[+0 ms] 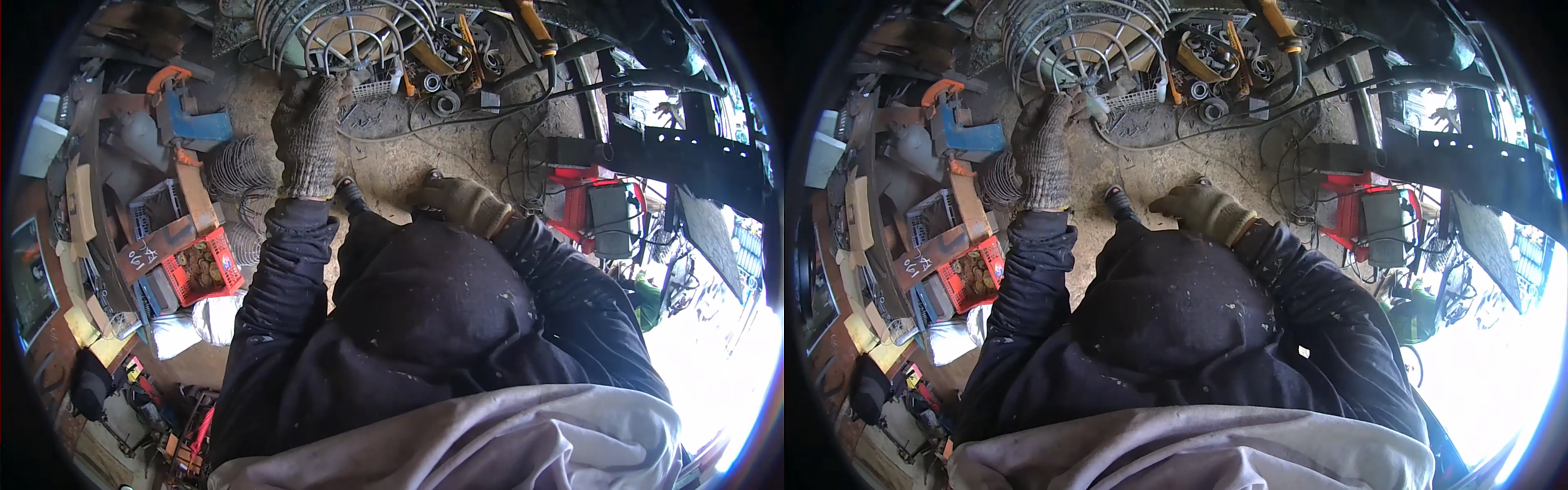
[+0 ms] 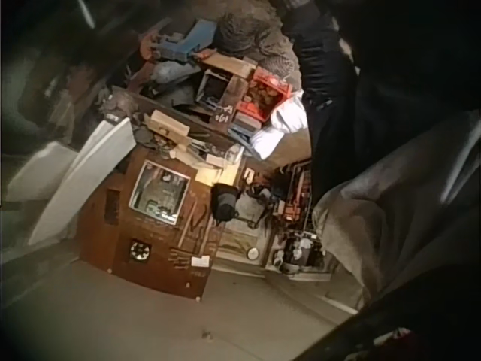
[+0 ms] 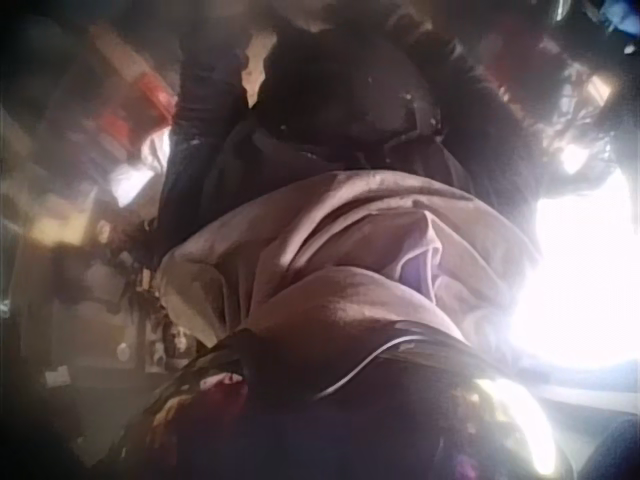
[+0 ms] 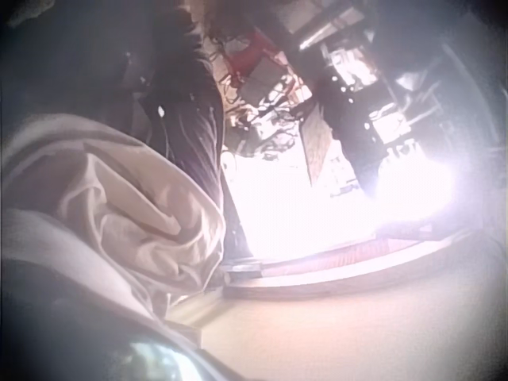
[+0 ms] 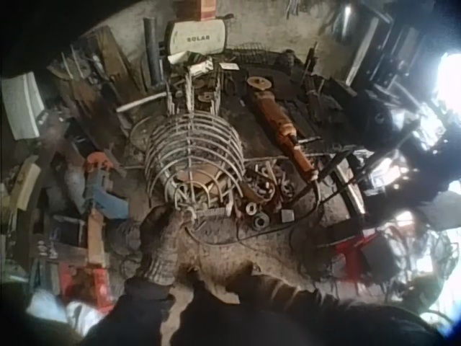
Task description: The person holds a wire metal cage and a small metal pipe section, uses a hammer to tap the pipe onto the cage, and then uses a welding torch to join the metal components while wearing work gloves.
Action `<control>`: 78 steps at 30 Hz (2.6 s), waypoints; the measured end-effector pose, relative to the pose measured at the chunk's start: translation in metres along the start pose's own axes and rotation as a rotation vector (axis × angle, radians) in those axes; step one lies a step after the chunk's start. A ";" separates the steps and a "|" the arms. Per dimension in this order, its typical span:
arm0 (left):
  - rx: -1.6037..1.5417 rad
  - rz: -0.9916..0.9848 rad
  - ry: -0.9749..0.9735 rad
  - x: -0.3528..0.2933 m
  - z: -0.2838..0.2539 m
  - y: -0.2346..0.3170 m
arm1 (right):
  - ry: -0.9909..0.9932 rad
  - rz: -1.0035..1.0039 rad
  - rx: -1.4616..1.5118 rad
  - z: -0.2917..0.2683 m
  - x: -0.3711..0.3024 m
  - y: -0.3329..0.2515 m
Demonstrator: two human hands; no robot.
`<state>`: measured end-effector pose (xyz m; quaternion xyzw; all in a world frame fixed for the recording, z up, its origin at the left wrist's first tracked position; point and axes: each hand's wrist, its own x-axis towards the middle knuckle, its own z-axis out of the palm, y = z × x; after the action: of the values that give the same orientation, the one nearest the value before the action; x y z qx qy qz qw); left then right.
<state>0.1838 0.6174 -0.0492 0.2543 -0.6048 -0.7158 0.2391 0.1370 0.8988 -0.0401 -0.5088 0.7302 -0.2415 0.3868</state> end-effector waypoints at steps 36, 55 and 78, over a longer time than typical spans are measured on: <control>-0.071 -0.130 0.022 -0.019 0.020 0.036 | 0.208 0.779 0.132 0.048 -0.061 0.107; -0.157 0.070 -0.050 -0.012 0.018 0.010 | 2.034 0.864 0.052 -0.269 -0.126 0.141; -0.075 0.003 0.085 -0.015 0.020 0.007 | 1.968 0.682 0.027 -0.298 -0.154 0.113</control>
<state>0.1828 0.6410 -0.0387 0.2744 -0.5672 -0.7263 0.2748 -0.1392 1.0707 0.0983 0.1509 0.8254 -0.4356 -0.3260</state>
